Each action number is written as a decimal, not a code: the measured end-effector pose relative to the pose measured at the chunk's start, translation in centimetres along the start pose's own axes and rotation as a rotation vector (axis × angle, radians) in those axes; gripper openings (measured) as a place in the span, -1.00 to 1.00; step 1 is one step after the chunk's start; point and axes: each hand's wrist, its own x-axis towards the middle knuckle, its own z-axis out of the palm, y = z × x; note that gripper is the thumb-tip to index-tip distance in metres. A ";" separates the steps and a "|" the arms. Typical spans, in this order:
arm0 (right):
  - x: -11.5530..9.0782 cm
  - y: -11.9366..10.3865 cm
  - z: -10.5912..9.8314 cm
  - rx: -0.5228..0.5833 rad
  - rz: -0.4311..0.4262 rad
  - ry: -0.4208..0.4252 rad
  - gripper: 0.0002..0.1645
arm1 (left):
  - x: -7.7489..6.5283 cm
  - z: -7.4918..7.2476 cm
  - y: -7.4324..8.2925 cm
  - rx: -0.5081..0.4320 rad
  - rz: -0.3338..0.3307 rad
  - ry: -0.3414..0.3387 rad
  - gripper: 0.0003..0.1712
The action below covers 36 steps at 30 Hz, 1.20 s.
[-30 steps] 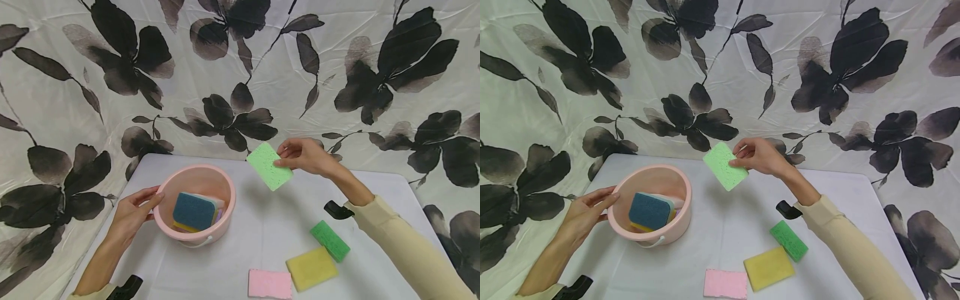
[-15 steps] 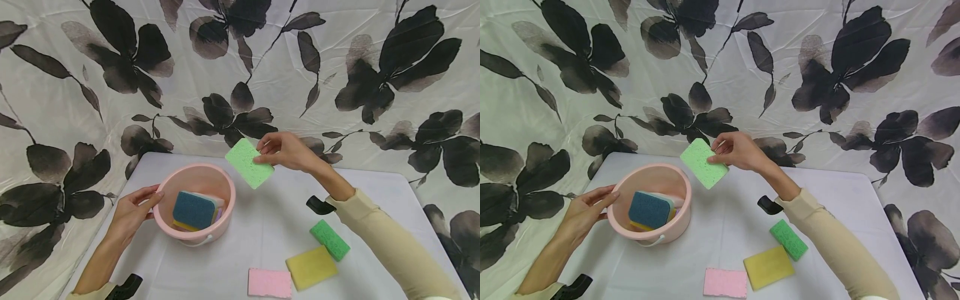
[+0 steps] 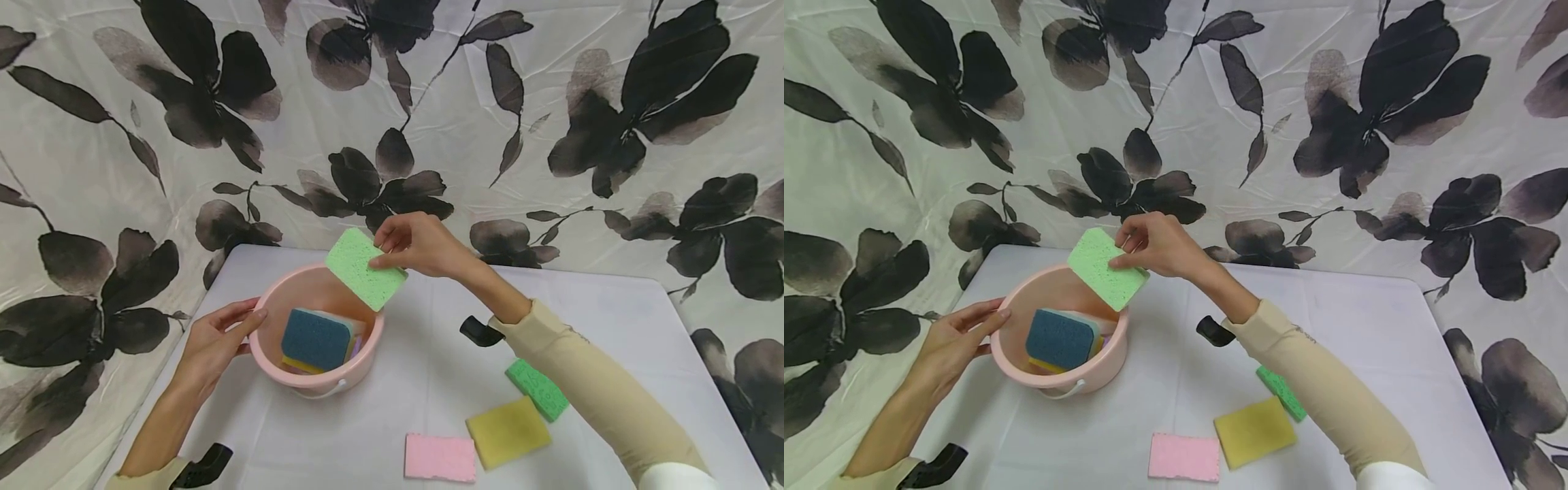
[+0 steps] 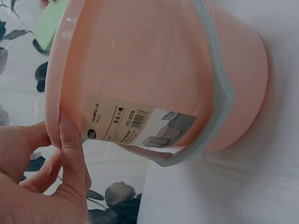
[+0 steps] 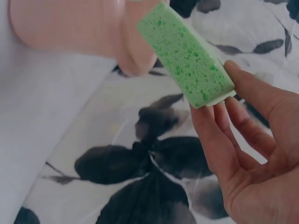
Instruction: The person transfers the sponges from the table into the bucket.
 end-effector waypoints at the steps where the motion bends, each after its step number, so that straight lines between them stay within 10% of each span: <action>1: 0.2 -0.2 0.3 -0.007 -0.004 -0.001 -0.71 | 0.0 0.0 0.0 0.000 -0.002 0.002 -0.22; 36: 1.8 -1.1 11.2 -0.563 -0.168 -0.138 -0.49 | -0.4 0.2 -0.1 -0.018 -0.001 0.015 -0.23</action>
